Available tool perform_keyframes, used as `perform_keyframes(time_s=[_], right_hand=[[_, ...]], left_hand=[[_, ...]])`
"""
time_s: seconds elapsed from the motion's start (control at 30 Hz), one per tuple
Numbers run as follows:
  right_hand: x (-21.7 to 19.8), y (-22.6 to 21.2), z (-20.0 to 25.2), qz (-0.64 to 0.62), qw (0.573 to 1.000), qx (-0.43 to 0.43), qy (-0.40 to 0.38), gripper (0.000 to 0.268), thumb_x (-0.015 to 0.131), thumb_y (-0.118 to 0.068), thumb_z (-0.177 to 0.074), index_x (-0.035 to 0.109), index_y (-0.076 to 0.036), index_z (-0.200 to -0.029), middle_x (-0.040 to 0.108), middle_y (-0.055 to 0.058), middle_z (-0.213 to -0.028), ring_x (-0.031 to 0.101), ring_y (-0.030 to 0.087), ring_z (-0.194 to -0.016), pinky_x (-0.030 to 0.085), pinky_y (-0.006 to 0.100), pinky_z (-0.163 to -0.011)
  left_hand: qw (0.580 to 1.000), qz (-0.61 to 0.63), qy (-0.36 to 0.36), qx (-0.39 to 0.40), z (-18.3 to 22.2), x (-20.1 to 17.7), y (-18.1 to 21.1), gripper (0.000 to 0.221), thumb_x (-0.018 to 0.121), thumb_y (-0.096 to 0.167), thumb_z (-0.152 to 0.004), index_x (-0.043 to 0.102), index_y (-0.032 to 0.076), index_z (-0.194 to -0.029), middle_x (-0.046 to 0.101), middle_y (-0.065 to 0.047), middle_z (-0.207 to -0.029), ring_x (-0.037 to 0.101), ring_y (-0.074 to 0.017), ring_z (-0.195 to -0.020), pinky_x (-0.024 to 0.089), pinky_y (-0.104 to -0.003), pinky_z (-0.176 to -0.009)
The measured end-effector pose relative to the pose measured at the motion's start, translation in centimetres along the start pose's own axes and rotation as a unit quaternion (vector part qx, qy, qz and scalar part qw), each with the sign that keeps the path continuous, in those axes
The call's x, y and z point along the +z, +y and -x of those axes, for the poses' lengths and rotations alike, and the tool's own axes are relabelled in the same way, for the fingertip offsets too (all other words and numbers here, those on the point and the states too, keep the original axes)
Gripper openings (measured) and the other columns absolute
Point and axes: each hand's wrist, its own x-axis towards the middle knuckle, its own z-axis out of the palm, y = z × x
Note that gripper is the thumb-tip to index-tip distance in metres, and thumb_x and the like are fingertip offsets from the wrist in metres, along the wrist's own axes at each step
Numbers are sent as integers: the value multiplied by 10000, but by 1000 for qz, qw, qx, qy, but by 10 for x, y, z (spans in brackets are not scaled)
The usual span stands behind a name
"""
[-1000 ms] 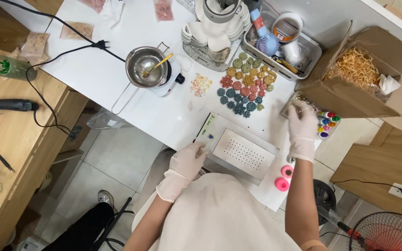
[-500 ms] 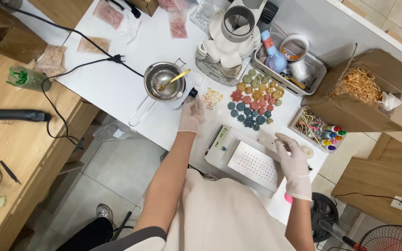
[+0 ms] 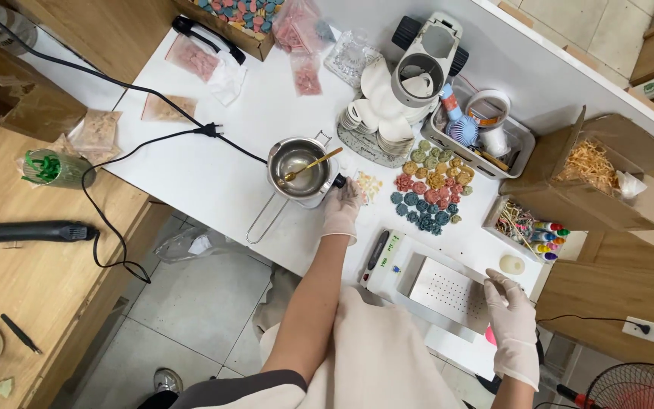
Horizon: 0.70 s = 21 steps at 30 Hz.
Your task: The person is preparing and molding decorative wax seals on a workstation.
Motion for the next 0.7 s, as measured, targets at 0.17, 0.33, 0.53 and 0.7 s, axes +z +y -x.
perform_keyframes(time_s=[0.17,0.33,0.53,0.7], right_hand=[[0,-24,8,48,999,1,18,333,693,-244,-968,729,-190,-1295,734,119,-1153,679,205,-1086,479,355,-1011],[10,-31,13,37,999,20,0,335,684,-246,-964,728,-193,-1291,737,106,-1160,679,196,-1075,488,349,-990],[7,-37,14,14,995,97,-15,346,679,-248,-973,723,-217,-1315,754,108,-1125,682,202,-1044,508,353,-963],[-2,-14,3,13,999,45,-3,334,683,-237,-964,729,-185,-1291,747,95,-1156,678,170,-1094,489,344,-989]], left_hand=[[994,-34,-48,-92,-29,-6,10,166,579,150,-990,707,49,-959,741,-88,-849,715,-231,-767,585,-383,-658],[987,-19,-10,-160,-8,9,-7,180,584,160,-963,714,57,-894,742,-56,-791,658,-172,-630,539,-315,-548],[980,-30,-102,-167,41,21,-23,200,526,226,-945,677,102,-902,639,-9,-719,597,-159,-608,516,-291,-616],[961,43,-207,-175,28,12,-27,220,531,212,-949,685,72,-877,525,36,-602,455,-108,-486,414,-301,-536]])
